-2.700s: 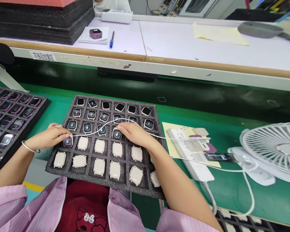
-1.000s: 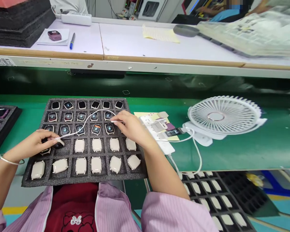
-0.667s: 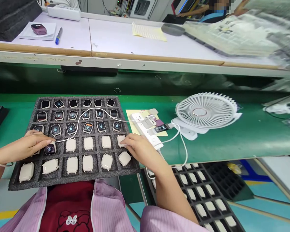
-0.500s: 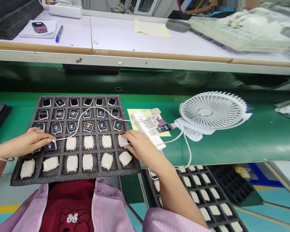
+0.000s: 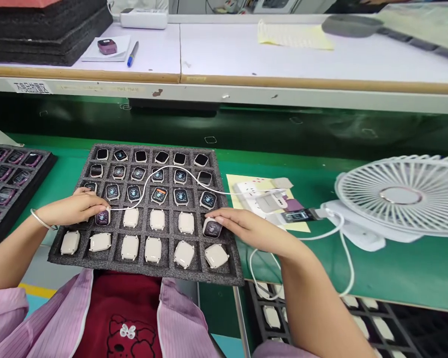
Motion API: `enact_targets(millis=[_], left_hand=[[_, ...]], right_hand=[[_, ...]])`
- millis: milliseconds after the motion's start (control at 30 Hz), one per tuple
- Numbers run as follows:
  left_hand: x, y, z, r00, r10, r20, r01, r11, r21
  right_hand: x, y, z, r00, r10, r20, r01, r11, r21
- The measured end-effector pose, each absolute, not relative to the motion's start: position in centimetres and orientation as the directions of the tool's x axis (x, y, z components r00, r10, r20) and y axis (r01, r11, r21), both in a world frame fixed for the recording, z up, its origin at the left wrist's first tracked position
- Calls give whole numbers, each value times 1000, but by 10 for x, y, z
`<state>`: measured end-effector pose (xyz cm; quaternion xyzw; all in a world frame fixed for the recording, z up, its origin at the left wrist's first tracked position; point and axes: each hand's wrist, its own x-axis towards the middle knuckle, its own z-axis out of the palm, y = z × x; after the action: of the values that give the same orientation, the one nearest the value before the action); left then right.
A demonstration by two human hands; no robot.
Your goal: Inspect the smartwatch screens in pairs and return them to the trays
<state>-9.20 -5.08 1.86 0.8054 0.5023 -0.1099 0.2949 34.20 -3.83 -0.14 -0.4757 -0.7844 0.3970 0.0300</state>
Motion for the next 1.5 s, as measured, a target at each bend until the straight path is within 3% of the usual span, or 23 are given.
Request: enact_targets(millis=[367, 767, 1233, 1300, 1433, 1500], left_hand=[[-102, -50, 9, 509, 769, -388, 843, -352, 408], [-94, -52, 19, 470, 764, -442, 867, -308, 391], [-95, -57, 13, 484, 786, -385, 851, -321, 415], [-95, -59, 16, 438, 840, -319, 867, -302, 395], [-78, -63, 24, 318, 948, -24, 875, -284, 392], [-59, -67, 22, 370, 929, -19, 834, -323, 447]], right_hand=[[335, -35, 1, -583, 776, -238, 717, 354, -601], [334, -32, -5, -620, 750, -231, 704, 402, -585], [332, -32, -8, -624, 755, -201, 693, 416, -589], [331, -33, -3, -622, 752, -220, 705, 415, -575], [327, -34, 3, -614, 755, -229, 723, 422, -547], [327, -35, 4, -610, 759, -229, 728, 422, -541]])
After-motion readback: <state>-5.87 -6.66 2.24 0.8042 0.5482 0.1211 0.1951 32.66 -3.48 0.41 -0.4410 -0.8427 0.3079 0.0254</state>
